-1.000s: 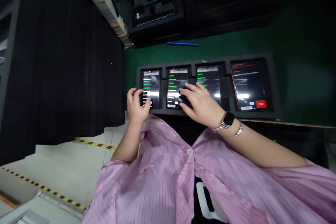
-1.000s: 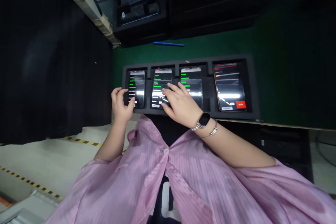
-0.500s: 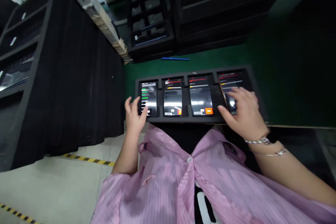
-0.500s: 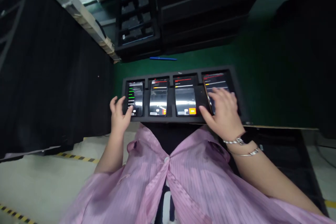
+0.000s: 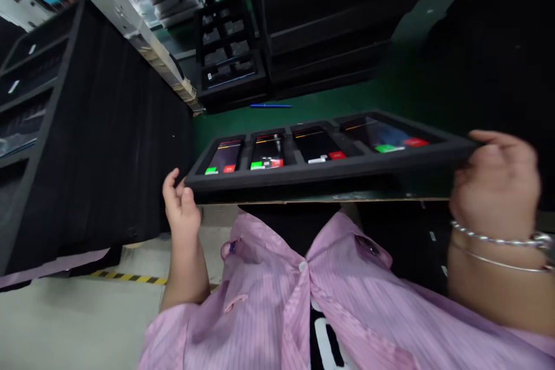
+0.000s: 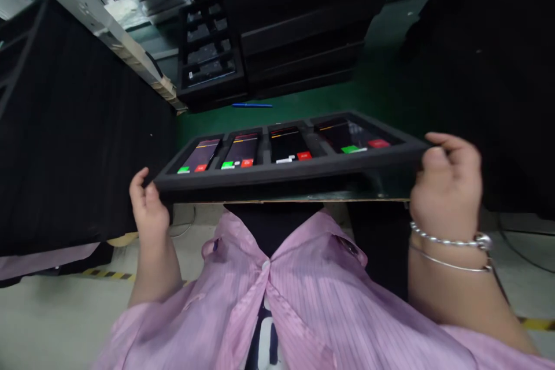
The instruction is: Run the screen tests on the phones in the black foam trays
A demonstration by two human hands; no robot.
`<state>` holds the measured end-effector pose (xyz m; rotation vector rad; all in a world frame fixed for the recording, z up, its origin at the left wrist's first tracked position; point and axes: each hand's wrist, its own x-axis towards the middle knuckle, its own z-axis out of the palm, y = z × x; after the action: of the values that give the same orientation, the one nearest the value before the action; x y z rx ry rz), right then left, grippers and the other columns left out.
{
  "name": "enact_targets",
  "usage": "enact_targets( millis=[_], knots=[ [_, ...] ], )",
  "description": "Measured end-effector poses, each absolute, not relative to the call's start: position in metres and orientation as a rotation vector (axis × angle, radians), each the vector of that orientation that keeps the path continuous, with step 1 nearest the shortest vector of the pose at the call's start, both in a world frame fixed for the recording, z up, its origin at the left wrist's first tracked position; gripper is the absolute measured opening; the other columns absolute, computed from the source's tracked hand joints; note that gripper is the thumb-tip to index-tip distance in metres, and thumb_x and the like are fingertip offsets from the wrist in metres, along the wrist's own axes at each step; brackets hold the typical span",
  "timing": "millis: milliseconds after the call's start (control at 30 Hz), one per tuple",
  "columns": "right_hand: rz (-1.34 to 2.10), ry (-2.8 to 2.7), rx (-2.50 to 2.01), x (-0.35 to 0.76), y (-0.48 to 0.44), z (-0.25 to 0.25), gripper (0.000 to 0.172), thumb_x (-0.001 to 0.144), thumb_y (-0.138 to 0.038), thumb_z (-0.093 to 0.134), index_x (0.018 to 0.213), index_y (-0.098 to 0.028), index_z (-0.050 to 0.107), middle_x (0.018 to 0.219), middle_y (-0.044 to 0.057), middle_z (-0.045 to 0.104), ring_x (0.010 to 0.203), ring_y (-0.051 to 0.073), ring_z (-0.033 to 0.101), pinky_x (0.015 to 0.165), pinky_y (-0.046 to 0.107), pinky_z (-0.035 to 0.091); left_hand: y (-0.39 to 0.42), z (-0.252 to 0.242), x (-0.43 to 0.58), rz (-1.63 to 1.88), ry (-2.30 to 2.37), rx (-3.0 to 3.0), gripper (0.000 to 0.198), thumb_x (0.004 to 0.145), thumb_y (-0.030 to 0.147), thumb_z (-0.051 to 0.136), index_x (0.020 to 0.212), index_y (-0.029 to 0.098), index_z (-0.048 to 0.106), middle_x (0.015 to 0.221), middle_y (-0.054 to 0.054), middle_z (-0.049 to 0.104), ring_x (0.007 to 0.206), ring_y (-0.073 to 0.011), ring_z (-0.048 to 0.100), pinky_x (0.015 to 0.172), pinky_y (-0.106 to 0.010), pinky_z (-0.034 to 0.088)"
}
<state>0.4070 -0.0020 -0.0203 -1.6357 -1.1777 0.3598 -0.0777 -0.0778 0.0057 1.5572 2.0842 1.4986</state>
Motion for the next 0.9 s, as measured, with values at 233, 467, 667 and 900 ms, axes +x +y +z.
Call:
enact_targets(
  millis=[233, 467, 667, 900],
  knots=[
    [0.411, -1.367, -1.936, 0.418, -0.010, -0.013, 0.084, 0.084, -0.083, 0.054, 0.137, -0.018, 0.064, 0.087, 0.012, 0.065, 0.073, 0.027, 0.062, 0.071, 0.046, 0.050, -0.099, -0.004, -0.077, 1.088, 2.117, 1.597, 0.064, 0.100, 0.063, 0.056, 0.150, 0.024, 0.048, 0.128, -0.012, 0.072, 0.119, -0.0258, 0.071, 0.106, -0.041, 0.054],
    [0.327, -1.852, -1.763, 0.396, -0.038, -0.047, 0.087, 0.083, -0.078, 0.057, 0.139, -0.011, 0.059, 0.139, 0.027, 0.061, 0.135, 0.046, 0.056, 0.113, 0.066, 0.045, -0.129, -0.056, -0.064, 0.555, 2.208, 1.811, 0.077, 0.096, 0.071, 0.056, 0.154, 0.021, 0.046, 0.158, -0.022, 0.048, 0.152, -0.0394, 0.041, 0.122, -0.061, 0.037],
    [0.516, -2.236, -0.976, 0.323, -0.041, -0.019, 0.038, 0.101, -0.034, 0.060, 0.136, -0.020, 0.056, 0.133, 0.014, 0.068, 0.137, 0.033, 0.057, 0.124, 0.064, 0.036, -0.112, -0.040, -0.057, 0.365, 2.275, 1.990, 0.066, 0.095, 0.068, 0.061, 0.144, 0.023, 0.063, 0.166, -0.023, 0.035, 0.158, -0.0511, 0.018, 0.121, -0.074, 0.027],
    [0.470, -2.422, -1.018, 0.301, -0.037, -0.050, 0.026, 0.107, -0.025, 0.046, 0.130, -0.016, 0.056, 0.138, 0.012, 0.067, 0.143, 0.036, 0.052, 0.120, 0.070, 0.037, -0.089, -0.048, -0.007, 0.486, 1.893, 2.292, 0.054, 0.095, 0.059, 0.066, 0.141, 0.029, 0.065, 0.166, -0.014, 0.042, 0.160, -0.0446, 0.021, 0.126, -0.070, 0.021]
  ],
)
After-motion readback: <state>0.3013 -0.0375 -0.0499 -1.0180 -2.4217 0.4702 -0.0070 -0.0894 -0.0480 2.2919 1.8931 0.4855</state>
